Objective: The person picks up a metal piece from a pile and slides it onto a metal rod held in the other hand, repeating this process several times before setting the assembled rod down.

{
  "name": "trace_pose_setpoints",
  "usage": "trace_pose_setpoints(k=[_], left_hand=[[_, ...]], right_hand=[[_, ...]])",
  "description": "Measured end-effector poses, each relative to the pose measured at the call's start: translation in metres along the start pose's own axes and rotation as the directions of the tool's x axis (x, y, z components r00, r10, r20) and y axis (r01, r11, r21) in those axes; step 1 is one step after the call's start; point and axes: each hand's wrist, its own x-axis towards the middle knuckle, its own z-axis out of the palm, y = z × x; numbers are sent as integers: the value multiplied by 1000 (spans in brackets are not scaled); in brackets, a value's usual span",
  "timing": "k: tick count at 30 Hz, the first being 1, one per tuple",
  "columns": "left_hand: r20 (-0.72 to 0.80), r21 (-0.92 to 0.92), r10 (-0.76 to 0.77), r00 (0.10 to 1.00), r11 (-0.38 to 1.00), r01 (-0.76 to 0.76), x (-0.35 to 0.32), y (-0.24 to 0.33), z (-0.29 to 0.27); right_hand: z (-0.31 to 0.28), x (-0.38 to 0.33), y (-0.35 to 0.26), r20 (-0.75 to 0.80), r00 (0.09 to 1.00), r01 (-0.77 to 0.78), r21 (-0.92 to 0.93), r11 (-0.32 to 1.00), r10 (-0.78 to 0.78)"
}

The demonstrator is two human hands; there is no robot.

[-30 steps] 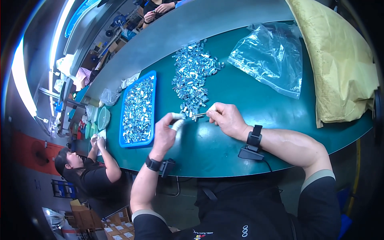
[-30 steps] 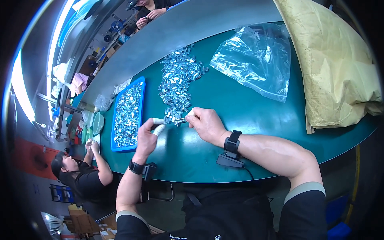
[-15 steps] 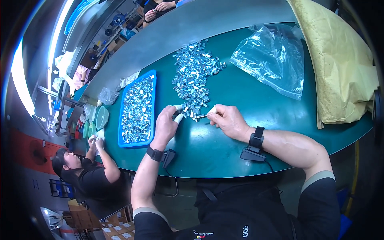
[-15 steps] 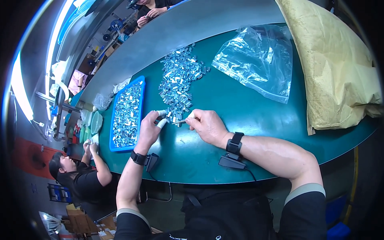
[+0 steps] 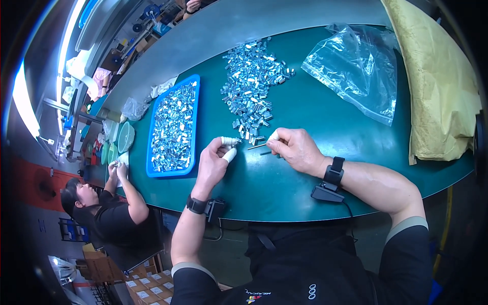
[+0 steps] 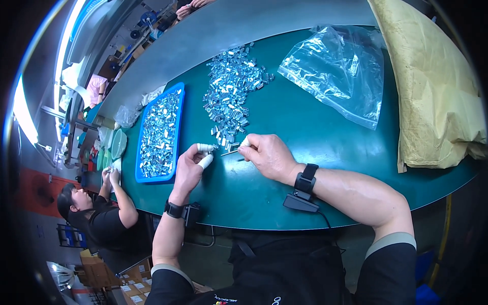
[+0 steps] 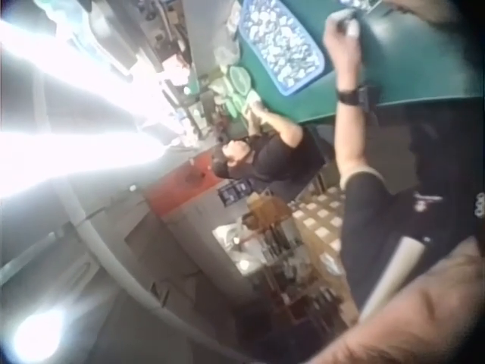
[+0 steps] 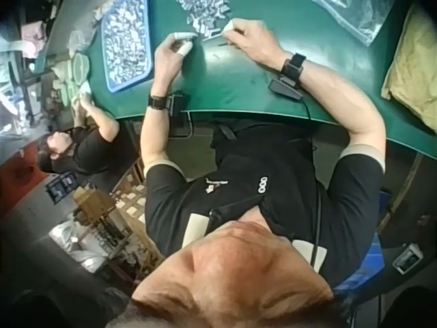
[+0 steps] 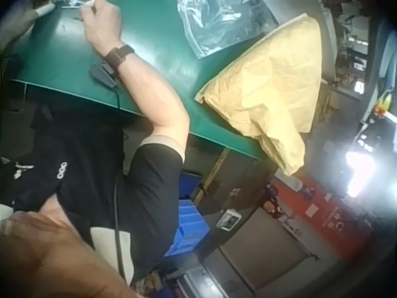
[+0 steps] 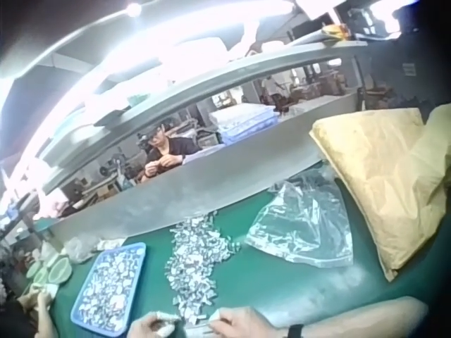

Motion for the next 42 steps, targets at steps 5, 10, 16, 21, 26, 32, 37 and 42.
trace_pose_setpoints(k=[5, 10, 16, 21, 26, 32, 37, 42], left_hand=[[49, -554, -41, 998, 831, 61, 0, 1, 23], [86, -636, -23, 996, 768, 73, -4, -1, 34], [116, -625, 16, 993, 778, 61, -9, 1, 37], [122, -588, 37, 992, 808, 42, -10, -8, 39], [104, -512, 77, 992, 859, -13, -9, -11, 43], [121, -424, 95, 988, 905, -35, -5, -14, 44], [147, -473, 125, 981, 880, -41, -11, -7, 48], [122, -425, 147, 982, 901, -83, -17, -6, 52]], right_hand=[[1, 1, 6, -8, 1000, 19, 11, 1000, -19], [2, 0, 5, -57, 998, 10, 87, 996, -5], [6, 0, 2, -157, 987, 54, 148, 988, -31], [6, -1, 3, -145, 989, 51, 148, 988, -29], [5, -2, 3, -101, 994, 44, 42, 998, -40], [-3, 0, -4, -30, 999, -34, 21, 999, 35], [-2, -3, -11, -1, 1000, 13, -52, 999, -13], [0, -6, -12, 30, 1000, 4, -103, 995, 0]])
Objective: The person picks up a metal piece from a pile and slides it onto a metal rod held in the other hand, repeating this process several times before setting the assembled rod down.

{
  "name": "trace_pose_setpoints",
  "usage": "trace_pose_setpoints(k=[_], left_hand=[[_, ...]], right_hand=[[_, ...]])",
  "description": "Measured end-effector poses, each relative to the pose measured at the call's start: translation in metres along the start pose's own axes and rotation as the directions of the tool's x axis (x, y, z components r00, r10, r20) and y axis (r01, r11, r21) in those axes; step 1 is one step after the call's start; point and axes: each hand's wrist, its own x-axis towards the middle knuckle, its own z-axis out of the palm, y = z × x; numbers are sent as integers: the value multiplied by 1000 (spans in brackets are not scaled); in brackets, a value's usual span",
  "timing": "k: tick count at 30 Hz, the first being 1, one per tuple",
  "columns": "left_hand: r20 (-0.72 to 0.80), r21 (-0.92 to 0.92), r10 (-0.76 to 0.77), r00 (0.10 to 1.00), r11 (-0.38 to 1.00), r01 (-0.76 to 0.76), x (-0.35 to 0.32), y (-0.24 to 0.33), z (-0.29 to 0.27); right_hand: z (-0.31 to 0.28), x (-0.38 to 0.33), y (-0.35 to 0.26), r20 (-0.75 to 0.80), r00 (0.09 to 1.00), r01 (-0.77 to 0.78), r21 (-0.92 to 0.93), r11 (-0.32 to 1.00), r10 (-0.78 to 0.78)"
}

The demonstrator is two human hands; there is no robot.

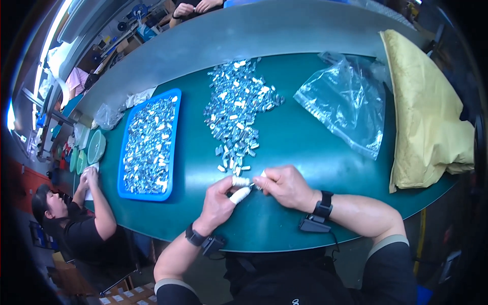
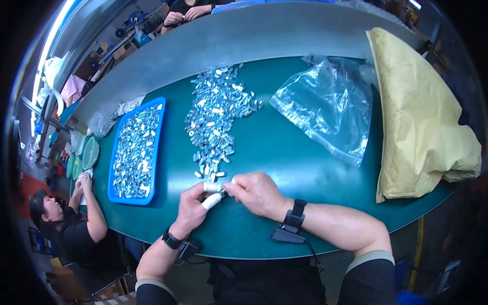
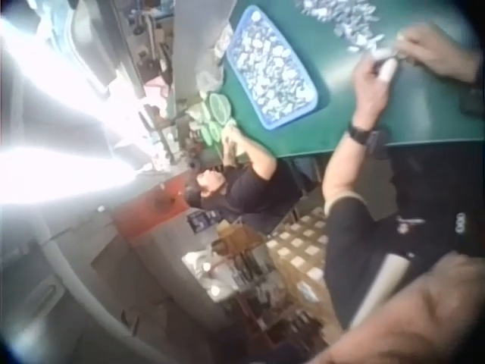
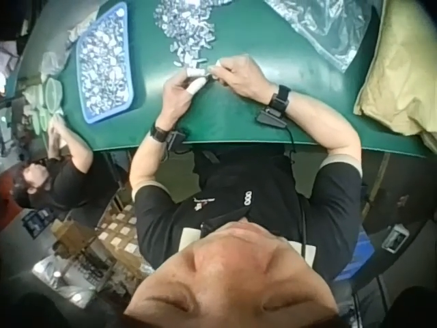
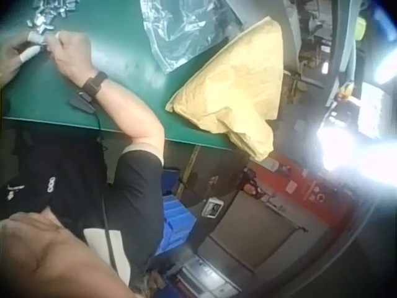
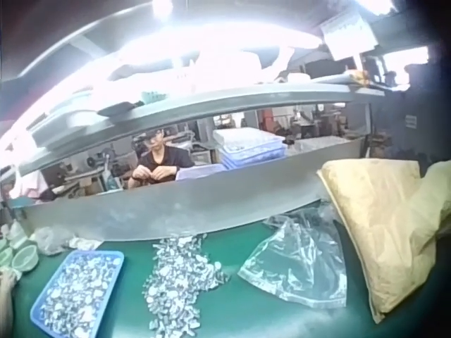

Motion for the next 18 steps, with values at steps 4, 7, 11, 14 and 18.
trace_pose_setpoints(k=[4, 7, 11, 14, 18], left_hand=[[-16, 60, 25, 1000, 998, -24, 0, 5, 0], [-29, 92, 44, 999, 995, -41, -1, 6, -2], [-26, 113, 68, 997, 991, -64, 3, 10, -2], [-12, 192, 61, 998, 980, -58, 9, 18, 0], [-4, 196, 105, 994, 975, -102, 6, 15, 1]], right_hand=[[3, -1, 2, 6, 1000, 15, -41, 999, -15], [8, 0, 4, -26, 999, 39, -17, 999, -39], [10, 0, 6, -34, 998, 55, -112, 992, -59], [9, 1, 6, -50, 996, 64, -172, 983, -74], [9, 2, 4, -65, 986, 144, -164, 976, -156]])
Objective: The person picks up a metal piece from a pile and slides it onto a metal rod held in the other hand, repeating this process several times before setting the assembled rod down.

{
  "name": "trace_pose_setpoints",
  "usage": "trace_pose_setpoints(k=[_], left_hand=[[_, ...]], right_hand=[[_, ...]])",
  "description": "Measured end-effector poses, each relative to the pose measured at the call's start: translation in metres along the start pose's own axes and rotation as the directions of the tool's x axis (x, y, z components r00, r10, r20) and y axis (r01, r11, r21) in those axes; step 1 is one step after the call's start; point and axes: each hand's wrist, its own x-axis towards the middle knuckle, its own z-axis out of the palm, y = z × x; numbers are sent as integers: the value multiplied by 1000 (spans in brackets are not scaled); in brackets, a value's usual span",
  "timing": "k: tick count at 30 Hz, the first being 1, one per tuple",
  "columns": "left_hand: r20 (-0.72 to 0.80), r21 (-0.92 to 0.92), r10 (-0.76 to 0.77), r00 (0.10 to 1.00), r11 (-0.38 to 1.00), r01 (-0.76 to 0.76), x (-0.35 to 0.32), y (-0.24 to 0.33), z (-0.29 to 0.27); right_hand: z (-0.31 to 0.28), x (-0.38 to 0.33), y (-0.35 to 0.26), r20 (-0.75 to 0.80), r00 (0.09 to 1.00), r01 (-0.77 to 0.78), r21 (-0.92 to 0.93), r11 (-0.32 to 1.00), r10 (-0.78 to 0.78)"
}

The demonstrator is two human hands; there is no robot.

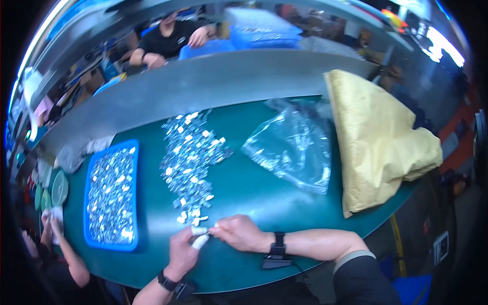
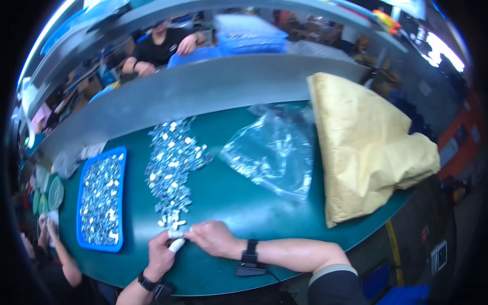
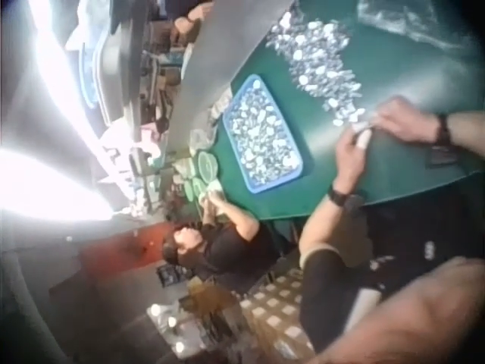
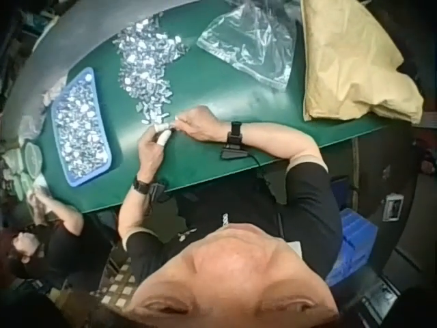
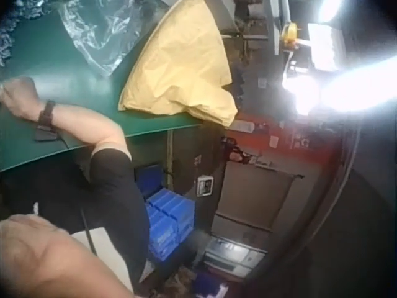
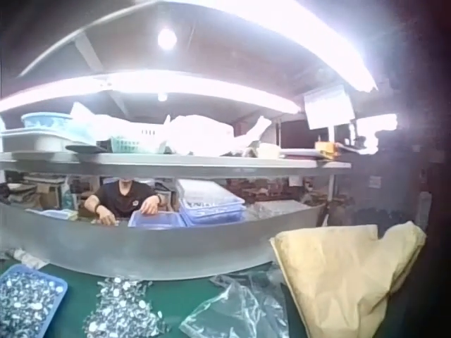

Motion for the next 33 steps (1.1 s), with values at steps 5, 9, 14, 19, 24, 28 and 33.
trace_pose_setpoints(k=[5, 9, 14, 19, 24, 28, 33], left_hand=[[-86, -148, -68, 994, 988, 55, -4, -26, 9], [-74, -113, -64, 995, 992, 56, -5, -9, 7], [-87, -17, -55, 995, 998, 54, -4, 3, -3], [-288, 188, 179, 941, 974, -127, 8, -24, -67], [-456, 738, 438, 775, 672, 54, 42, -7, -151], [-277, 623, 409, 870, 766, -162, 42, -8, -110], [-84, 630, 287, 954, 757, -172, 24, -4, -43]], right_hand=[[11, 2, 8, 4, 999, -51, -5, 999, 51], [2, 0, 3, 43, 994, -109, 106, 988, 105], [-5, -2, 8, 22, 988, -153, 236, 960, 152], [5, -1, 7, 3, 980, -188, 340, 922, 198], [3, -1, 11, -117, 953, -187, 504, 843, 281], [-6, 4, 10, -181, 953, -124, 495, 860, 241], [-7, 5, 9, -128, 951, -181, 507, 843, 281]])
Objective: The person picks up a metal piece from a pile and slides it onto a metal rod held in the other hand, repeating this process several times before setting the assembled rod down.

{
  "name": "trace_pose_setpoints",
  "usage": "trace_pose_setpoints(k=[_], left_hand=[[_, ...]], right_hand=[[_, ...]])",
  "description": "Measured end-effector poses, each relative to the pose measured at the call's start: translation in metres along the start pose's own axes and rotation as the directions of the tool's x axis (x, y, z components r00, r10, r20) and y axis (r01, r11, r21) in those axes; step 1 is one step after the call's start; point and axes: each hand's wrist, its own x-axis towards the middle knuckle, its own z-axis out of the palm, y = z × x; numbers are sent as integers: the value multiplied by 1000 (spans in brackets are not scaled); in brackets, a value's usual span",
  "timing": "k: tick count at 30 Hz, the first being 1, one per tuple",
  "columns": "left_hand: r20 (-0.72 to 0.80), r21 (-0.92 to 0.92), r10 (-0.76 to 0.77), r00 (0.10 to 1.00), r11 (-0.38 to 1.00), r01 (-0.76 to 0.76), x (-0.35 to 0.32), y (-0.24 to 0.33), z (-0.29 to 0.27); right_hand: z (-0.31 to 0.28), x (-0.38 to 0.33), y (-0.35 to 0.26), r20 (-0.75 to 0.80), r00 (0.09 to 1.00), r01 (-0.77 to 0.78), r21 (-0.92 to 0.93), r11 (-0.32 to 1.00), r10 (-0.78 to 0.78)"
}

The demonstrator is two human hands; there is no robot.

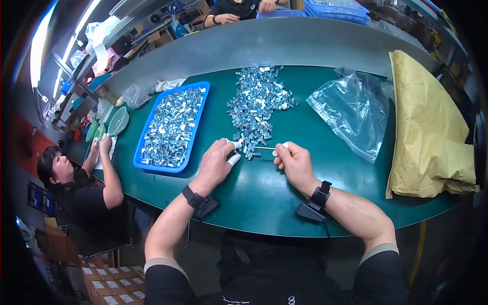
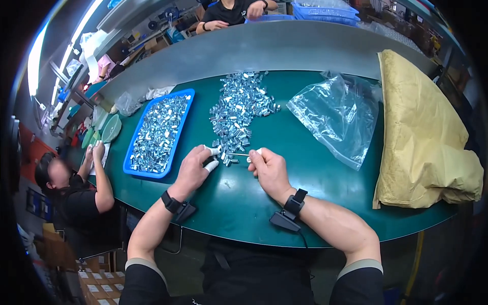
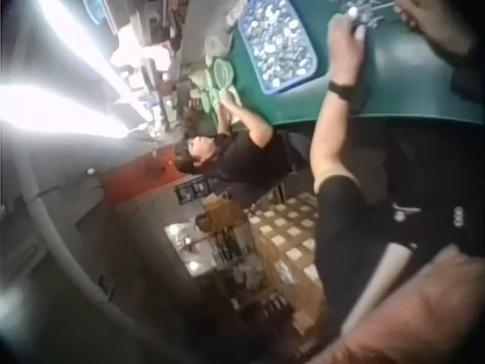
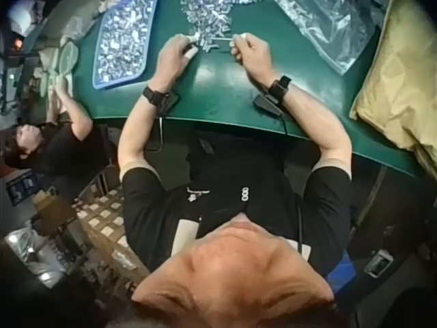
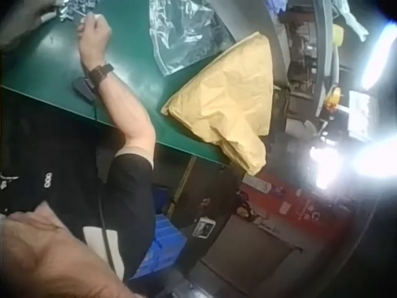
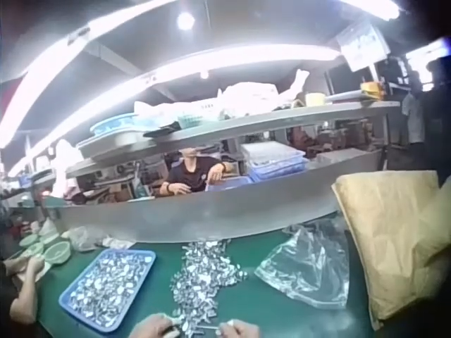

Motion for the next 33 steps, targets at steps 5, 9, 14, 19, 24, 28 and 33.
trace_pose_setpoints(k=[5, 9, 14, 19, 24, 28, 33], left_hand=[[19, 18, -61, 998, 998, 61, -13, 4, 1], [74, -252, -173, 982, 950, 187, -23, 14, 1], [73, -269, 18, 997, 963, 2, -28, 5, -2], [8, -292, -61, 998, 955, 61, -33, 9, -6], [79, -106, -9, 997, 994, 17, -36, 12, -13], [109, -138, 0, 994, 990, 15, -42, 3, -16], [78, -122, -31, 996, 992, 41, -45, 7, -14]], right_hand=[[2, -3, 1, 62, 998, 15, -47, 999, -12], [2, -4, 0, 131, 991, 14, -124, 992, 2], [6, -5, 1, 144, 989, 68, -173, 983, -43], [3, -4, 3, 153, 987, 75, -201, 977, -44], [4, -4, 3, 152, 988, 67, -219, 973, -34], [4, -4, -2, 166, 986, 61, -240, 969, -21], [4, -6, -7, 206, 978, 100, -304, 947, -37]])
